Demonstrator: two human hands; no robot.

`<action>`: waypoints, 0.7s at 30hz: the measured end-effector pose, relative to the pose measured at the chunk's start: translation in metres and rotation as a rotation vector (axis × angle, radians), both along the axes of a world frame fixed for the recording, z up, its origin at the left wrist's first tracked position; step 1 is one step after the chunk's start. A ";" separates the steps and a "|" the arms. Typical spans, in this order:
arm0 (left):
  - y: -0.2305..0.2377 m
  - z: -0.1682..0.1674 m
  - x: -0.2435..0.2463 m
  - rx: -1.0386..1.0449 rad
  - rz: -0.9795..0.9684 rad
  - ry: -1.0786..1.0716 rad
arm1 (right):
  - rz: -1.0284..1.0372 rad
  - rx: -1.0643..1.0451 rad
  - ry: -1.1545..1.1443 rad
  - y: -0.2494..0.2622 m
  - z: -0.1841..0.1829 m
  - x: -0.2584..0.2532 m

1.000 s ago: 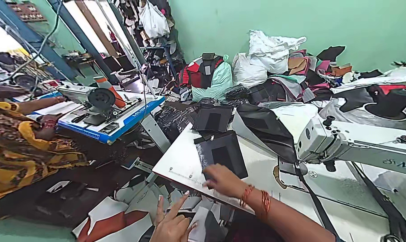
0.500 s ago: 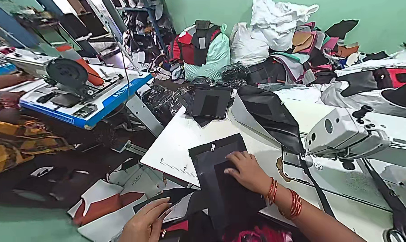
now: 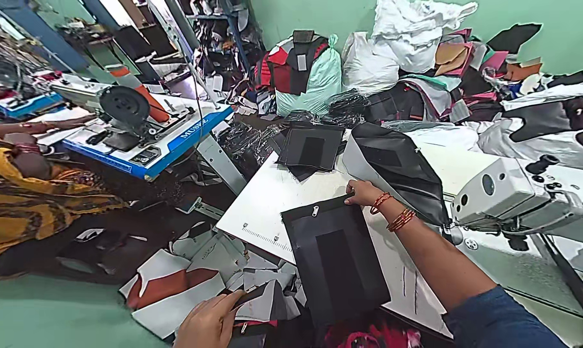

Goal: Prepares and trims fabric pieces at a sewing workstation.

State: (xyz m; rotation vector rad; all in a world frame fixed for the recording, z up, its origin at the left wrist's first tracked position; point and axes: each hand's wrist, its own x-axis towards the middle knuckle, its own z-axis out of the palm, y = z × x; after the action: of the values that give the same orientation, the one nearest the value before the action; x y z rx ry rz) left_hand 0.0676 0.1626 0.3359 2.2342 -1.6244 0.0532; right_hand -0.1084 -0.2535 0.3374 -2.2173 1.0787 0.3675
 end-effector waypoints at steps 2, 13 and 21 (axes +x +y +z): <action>0.001 0.001 0.000 0.007 0.010 -0.011 | 0.013 -0.009 0.024 0.000 -0.001 0.000; 0.004 0.011 0.000 -0.084 0.072 -0.053 | -0.291 -0.037 -0.287 0.033 -0.011 -0.024; 0.006 0.041 0.003 -0.127 0.162 -0.085 | -0.381 0.047 -0.810 0.065 -0.025 -0.032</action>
State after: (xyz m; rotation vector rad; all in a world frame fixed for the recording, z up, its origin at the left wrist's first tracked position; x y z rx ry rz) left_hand 0.0709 0.1686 0.3766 2.2866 -1.4351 0.2899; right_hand -0.1401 -0.1886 0.3119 -1.7752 0.9635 -0.6158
